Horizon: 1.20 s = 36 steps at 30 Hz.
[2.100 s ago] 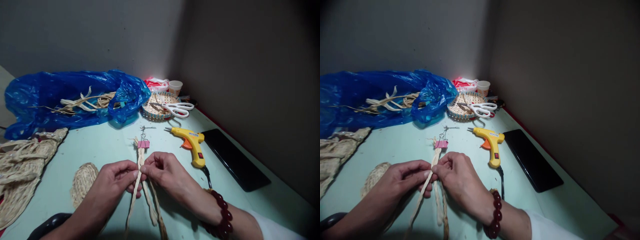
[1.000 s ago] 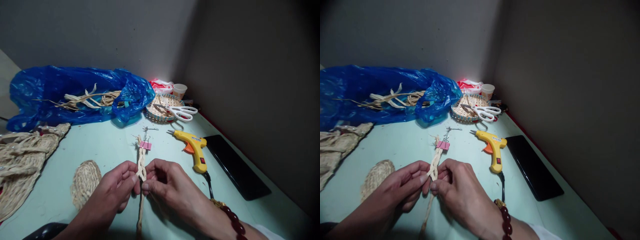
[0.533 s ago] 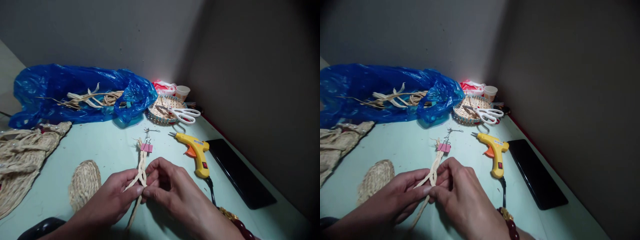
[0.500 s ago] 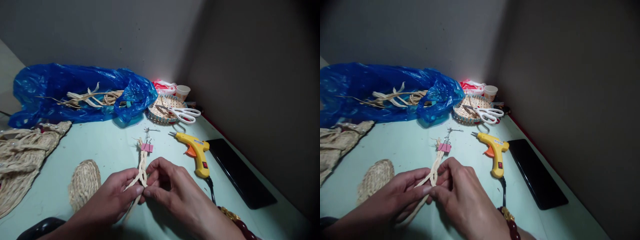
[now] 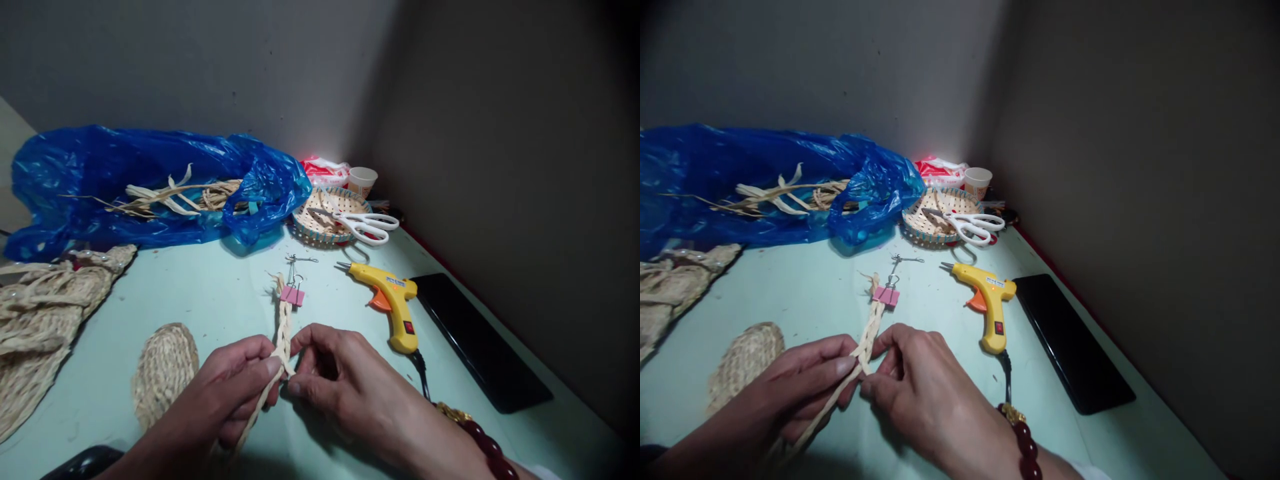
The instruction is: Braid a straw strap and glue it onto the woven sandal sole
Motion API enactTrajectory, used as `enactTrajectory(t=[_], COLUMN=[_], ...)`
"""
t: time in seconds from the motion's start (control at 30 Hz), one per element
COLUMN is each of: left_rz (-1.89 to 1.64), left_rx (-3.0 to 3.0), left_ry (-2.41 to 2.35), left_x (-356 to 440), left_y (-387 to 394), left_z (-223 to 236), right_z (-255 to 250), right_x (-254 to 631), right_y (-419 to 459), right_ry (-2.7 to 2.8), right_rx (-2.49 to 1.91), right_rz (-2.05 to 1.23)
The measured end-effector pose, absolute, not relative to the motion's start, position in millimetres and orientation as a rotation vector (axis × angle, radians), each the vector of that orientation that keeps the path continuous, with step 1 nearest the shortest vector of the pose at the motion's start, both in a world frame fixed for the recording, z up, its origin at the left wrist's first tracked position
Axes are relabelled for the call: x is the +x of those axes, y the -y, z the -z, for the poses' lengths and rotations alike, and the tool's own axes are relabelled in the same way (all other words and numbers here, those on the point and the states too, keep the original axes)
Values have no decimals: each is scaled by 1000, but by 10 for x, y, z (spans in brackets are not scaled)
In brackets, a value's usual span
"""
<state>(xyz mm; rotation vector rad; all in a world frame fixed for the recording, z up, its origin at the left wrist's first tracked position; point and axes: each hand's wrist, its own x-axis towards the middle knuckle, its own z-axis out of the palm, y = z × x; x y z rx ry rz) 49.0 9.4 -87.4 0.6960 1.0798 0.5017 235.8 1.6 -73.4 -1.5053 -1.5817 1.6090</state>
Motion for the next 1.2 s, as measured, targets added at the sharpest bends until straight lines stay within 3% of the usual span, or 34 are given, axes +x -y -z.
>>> enactTrajectory(t=[0.37,0.6,1.0,1.2], left_rz=[-616,-630,-560,-495], left_rx=[670,633,1420,1169], left_ry=[-1154,-1216,-1398,-1320], left_x=[467,444,402,475], left_y=[-28,13,-80,-56], left_z=[938,831,774,788], right_z=[802,806,767,821], right_x=[2189,2214,2240,2209], right_y=[-40,-35,-87,-60], right_ry=[1444,1280,1045,1050], right_rx=[-1351,-1247,-1173,-1208], right_rz=[-1551,-1689,-1876,-1828])
